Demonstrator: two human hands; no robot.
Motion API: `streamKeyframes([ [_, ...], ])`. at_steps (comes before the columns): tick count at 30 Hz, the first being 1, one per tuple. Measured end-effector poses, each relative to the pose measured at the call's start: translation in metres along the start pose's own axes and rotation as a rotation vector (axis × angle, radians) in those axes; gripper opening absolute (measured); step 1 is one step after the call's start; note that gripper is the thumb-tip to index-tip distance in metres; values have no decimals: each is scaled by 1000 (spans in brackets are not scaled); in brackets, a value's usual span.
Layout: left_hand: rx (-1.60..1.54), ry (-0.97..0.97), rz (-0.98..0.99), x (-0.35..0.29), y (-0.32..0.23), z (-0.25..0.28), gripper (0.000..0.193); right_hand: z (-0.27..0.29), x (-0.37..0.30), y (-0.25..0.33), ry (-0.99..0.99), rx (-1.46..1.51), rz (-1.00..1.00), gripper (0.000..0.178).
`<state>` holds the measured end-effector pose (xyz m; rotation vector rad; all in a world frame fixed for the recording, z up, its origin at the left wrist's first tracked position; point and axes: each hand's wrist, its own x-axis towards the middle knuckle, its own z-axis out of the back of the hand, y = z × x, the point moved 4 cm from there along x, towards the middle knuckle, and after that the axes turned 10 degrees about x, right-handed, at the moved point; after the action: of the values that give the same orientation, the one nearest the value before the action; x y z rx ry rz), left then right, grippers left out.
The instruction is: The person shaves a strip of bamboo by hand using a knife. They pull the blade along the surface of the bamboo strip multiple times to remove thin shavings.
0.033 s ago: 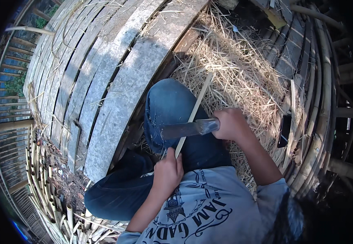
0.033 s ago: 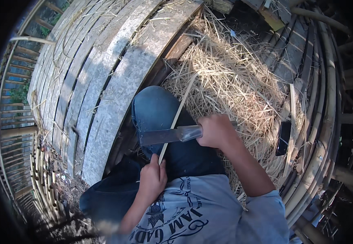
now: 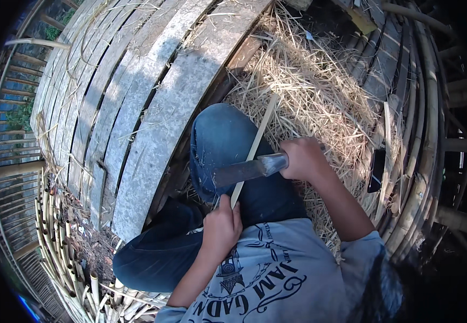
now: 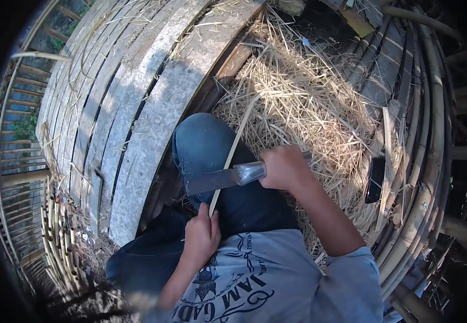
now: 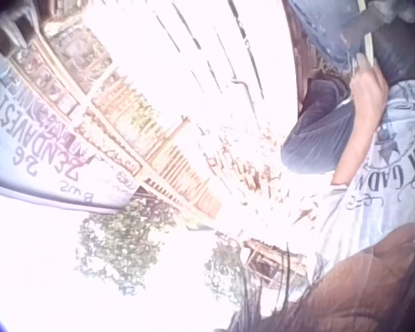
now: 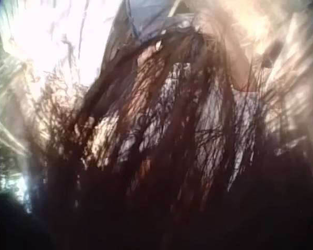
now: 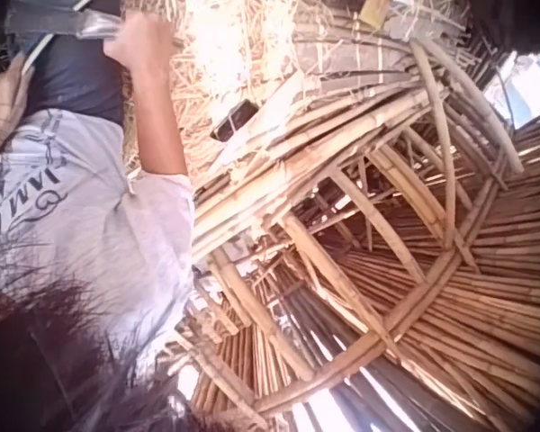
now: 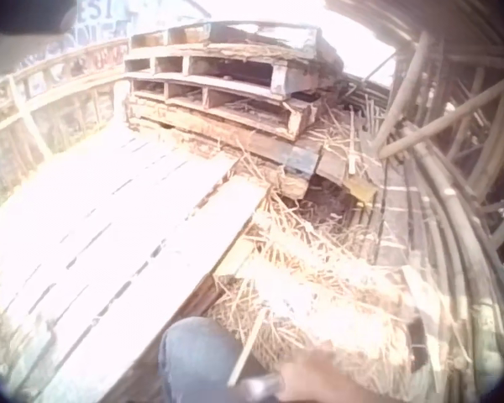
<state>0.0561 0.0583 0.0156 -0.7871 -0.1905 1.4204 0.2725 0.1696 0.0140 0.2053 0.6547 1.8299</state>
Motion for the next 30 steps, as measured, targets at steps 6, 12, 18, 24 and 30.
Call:
streamKeyframes([
  [6,74,-53,44,5,-11,-2,19,22,25,-61,-3,-111,-209,15],
  [12,23,-43,38,1,-11,2,20,20,20,-55,14,-94,-326,21],
  [18,5,-85,41,-10,-4,5,19,64,14,-58,-166,-120,-498,25],
  [24,70,-133,19,-16,-4,6,20,65,11,-53,-245,-124,-614,31],
  [30,14,-80,65,-23,1,7,19,92,-14,-107,-488,138,-816,35],
])
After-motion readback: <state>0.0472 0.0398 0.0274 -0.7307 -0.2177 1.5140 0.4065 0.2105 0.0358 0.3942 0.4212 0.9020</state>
